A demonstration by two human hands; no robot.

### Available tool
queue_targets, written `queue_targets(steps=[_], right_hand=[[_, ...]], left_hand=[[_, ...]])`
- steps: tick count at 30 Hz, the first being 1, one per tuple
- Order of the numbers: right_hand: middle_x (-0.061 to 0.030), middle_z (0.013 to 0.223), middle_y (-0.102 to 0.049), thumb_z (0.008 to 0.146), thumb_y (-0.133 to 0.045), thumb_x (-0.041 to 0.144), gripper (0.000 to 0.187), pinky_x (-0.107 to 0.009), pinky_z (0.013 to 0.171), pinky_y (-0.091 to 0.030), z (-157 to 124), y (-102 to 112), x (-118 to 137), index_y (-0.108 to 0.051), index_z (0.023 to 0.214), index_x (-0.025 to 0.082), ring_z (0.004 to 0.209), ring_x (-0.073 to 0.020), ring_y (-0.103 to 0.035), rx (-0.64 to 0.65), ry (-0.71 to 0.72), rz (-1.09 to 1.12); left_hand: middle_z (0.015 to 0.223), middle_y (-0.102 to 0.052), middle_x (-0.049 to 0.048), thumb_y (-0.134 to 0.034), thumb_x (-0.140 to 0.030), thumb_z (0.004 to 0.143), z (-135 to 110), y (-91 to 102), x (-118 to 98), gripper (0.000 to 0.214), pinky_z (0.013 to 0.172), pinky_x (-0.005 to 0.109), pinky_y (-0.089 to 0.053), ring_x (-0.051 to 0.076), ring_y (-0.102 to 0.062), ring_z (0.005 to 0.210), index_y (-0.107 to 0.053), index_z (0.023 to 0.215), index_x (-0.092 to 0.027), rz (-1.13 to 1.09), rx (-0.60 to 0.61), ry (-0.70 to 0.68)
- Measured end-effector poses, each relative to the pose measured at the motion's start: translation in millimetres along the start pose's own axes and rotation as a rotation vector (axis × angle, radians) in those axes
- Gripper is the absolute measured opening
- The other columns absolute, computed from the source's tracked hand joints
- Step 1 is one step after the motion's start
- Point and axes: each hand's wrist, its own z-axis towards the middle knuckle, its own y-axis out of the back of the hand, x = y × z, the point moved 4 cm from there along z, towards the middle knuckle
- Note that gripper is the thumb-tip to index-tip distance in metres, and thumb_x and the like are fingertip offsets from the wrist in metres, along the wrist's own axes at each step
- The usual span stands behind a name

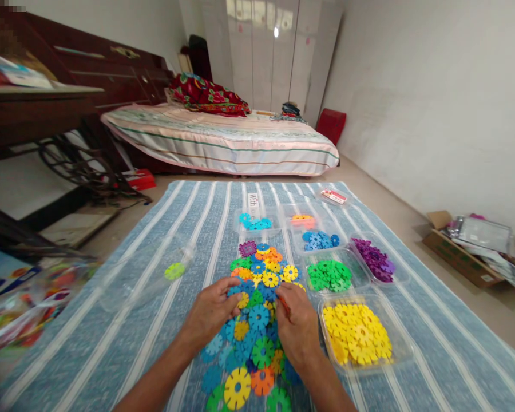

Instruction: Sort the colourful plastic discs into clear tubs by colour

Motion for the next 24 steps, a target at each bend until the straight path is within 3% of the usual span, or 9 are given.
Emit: queue_targets(steps=[7,12,15,20,24], right_hand=[[-0.0111,0.108,-0.063,0.084,-0.054,0.023,0.016,-0.043,0.096,-0.046,-3,-16,13,-0.066,0.094,0.019,0.108,-0.0243,-0.056,0.034,0.094,-0.213],[-0.0149,0.115,-0.06,0.079,-0.061,0.024,0.025,-0.05,0.099,-0.042,1,-39,23,-0.065,0.101,0.015,0.117,-0.0313,-0.049,0.11,0.113,-0.357],[-0.016,0.118,-0.059,0.075,-0.064,0.022,0.025,-0.052,0.098,-0.04,3,-47,28,-0.066,0.099,0.015,0.119,-0.0343,-0.047,0.154,0.082,-0.417],[-0.0148,0.118,-0.058,0.071,-0.064,0.014,0.026,-0.051,0.098,-0.039,2,-51,28,-0.067,0.097,0.017,0.118,-0.033,-0.047,0.15,0.029,-0.376],[-0.0097,0.11,-0.061,0.07,-0.061,0.012,0.016,-0.047,0.097,-0.04,5,-48,23,-0.065,0.083,0.02,0.111,-0.0272,-0.052,0.097,-0.011,-0.227]], left_hand=[[0.064,-0.067,-0.0008,-0.048,-0.028,0.076,2,9.6,11,0.04,0.059,0.026,-0.051,0.017,-0.067,0.062,-0.058,0.114,-0.016,0.031,-0.127,-0.065],[0.099,-0.071,0.0047,-0.047,-0.03,0.078,0,11.6,18,0.039,0.063,0.026,-0.055,0.013,-0.065,0.059,-0.057,0.115,-0.019,0.011,-0.202,-0.159],[0.109,-0.069,0.0065,-0.048,-0.031,0.079,-1,10.7,21,0.042,0.063,0.026,-0.056,0.012,-0.065,0.06,-0.054,0.119,-0.02,-0.02,-0.219,-0.185],[0.109,-0.069,0.0078,-0.045,-0.032,0.081,-1,8.2,28,0.044,0.058,0.028,-0.057,0.012,-0.064,0.055,-0.051,0.123,-0.019,-0.072,-0.207,-0.175],[0.102,-0.071,0.0055,-0.048,-0.032,0.08,2,12.0,30,0.041,0.063,0.027,-0.057,0.015,-0.068,0.068,-0.055,0.119,-0.021,-0.032,-0.289,-0.234]])
